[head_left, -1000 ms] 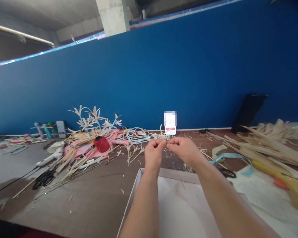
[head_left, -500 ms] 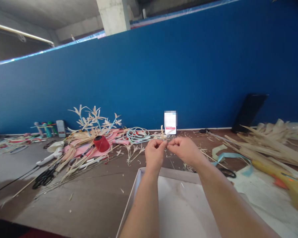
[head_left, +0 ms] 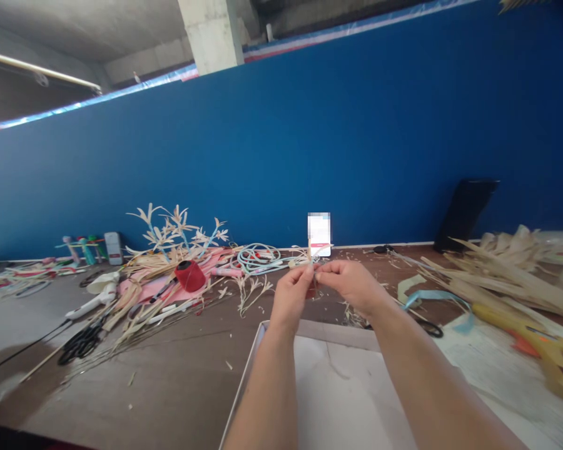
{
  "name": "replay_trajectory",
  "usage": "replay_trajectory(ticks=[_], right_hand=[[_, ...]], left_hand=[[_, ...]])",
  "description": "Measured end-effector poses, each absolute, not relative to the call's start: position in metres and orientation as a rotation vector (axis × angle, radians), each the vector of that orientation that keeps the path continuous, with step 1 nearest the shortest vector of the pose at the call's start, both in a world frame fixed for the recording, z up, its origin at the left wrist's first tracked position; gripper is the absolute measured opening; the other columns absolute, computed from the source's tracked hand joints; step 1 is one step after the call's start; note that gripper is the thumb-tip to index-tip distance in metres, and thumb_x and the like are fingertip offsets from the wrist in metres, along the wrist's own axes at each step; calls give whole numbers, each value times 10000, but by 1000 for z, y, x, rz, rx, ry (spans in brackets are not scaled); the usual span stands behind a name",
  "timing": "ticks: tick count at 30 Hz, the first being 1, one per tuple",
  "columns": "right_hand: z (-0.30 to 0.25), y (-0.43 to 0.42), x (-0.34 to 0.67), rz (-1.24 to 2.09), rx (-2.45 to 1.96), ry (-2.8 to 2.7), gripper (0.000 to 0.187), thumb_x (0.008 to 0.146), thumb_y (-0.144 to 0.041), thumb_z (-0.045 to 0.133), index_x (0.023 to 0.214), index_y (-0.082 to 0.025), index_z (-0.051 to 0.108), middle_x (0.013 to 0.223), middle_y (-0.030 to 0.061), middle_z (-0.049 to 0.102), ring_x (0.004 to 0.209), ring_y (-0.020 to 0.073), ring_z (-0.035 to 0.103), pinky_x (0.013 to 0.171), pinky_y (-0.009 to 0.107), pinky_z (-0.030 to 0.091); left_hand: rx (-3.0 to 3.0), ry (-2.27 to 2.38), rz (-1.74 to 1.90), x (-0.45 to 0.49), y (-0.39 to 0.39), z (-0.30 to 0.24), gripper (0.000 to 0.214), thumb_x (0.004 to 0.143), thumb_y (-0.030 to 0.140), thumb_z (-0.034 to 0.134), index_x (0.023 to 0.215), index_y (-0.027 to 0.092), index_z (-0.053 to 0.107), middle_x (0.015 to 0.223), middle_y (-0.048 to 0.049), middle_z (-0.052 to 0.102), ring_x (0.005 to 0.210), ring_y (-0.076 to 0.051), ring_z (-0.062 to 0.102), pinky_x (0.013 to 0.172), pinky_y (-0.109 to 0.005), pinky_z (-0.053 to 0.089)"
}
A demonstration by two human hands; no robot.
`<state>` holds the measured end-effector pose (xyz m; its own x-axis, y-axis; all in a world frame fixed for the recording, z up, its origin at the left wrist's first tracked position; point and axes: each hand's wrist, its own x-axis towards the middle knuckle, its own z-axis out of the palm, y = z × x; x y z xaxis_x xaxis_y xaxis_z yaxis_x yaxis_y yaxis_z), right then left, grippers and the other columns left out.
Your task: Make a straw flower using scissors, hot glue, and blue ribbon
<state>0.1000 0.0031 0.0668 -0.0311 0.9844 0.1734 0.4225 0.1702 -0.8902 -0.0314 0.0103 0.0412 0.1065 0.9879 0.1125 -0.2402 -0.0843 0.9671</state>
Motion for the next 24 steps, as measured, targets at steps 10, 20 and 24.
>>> replay_trajectory(ticks=[10,20,24], right_hand=[[76,0,98,784,-1377,-1663,209,679,-302,537,627,-163,684,710,25,672,662,151,566,586,236,367],[74,1,100,720,-1470,-1686,259,666,-366,546,682,-154,694,566,-4,576,521,111,453,471,216,297],[74,1,100,716,-1465,-1690,243,660,-361,547,662,-160,684,544,-13,539,509,103,425,458,212,286]], left_hand=[[1101,862,1295,-32,11,42,361,651,397,677,926,164,706,844,-69,666,665,-113,568,665,-269,480],[1104,909,1295,-33,10,40,340,645,392,679,898,168,711,970,-93,654,768,-164,594,631,-275,500],[1092,903,1310,-32,11,40,308,634,377,690,868,178,719,1000,-92,640,804,-169,586,637,-268,491]])
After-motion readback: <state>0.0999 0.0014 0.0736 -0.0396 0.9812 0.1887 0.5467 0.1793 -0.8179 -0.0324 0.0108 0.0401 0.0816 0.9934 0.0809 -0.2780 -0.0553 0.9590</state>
